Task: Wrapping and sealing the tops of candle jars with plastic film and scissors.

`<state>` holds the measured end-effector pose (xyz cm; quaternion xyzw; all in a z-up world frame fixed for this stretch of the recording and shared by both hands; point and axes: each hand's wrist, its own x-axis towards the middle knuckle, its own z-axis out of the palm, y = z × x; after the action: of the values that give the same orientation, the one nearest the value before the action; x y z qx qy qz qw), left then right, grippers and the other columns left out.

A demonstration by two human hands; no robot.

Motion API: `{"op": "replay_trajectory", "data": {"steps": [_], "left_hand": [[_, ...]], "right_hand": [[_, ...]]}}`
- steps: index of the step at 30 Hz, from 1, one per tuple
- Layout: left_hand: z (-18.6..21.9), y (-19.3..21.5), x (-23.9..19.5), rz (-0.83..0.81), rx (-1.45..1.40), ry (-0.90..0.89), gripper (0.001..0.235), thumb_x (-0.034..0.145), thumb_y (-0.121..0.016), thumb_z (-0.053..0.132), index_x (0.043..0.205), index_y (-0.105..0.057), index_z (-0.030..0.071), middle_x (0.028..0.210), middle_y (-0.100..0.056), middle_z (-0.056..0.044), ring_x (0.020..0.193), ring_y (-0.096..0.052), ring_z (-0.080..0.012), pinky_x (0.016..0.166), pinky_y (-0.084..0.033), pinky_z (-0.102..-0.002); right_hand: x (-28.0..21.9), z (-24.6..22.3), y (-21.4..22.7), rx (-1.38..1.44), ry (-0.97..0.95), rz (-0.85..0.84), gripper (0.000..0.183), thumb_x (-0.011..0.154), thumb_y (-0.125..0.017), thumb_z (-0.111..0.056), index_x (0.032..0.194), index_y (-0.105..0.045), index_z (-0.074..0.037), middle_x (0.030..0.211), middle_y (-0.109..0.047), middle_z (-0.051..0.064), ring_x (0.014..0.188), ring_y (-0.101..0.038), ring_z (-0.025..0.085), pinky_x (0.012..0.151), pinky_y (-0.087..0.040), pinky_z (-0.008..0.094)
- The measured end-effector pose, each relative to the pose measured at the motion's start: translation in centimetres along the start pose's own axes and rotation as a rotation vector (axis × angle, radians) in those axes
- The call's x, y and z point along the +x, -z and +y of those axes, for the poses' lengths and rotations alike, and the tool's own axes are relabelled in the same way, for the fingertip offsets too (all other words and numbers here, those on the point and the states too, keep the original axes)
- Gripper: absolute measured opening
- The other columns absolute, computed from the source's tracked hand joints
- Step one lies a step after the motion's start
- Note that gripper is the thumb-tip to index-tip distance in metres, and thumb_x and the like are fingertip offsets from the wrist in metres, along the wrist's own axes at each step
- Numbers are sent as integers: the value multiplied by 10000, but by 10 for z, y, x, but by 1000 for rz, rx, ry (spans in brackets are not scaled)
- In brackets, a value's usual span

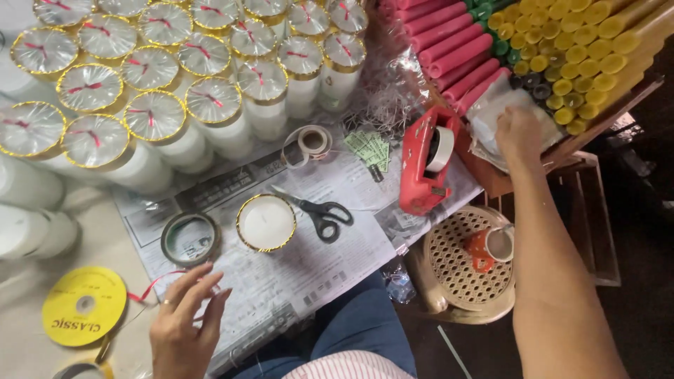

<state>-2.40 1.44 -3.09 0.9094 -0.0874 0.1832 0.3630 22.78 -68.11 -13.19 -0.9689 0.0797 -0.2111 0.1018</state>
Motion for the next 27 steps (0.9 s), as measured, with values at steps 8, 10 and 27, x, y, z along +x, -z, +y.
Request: {"op": "replay_trajectory", "data": {"steps": [8,10,27], "left_hand": [[-45,-7,-55,57,111,119,255,867,-779,37,1099,-748,140,1178,-745,-60,930,-728,-133,864,-587,-256],[-61,-11,-66,39,89,184,310,852,-774,2,1125,-745,145,1200,-742,-78,909,-738,-145,881,-594,-273],[-44,-19,-55,23,270,145,225,891,-810,138,1098,-761,209,1171,-750,30,953,-724,-139,863,-559,-278]], "right_hand": [[0,-22,-23,-286,-360,-351,544,967,-692,-270,1343,-511,79,1351,-552,276,1190,-561,502,920,-490,593],[5,-11,-31,-340,-338,-299,529,948,-747,-274,1307,-545,59,1293,-600,258,1148,-607,474,867,-531,583],[15,-8,34,-110,-194,-448,488,1195,-503,-298,811,-734,-105,895,-669,145,800,-632,312,674,-451,443]]}}
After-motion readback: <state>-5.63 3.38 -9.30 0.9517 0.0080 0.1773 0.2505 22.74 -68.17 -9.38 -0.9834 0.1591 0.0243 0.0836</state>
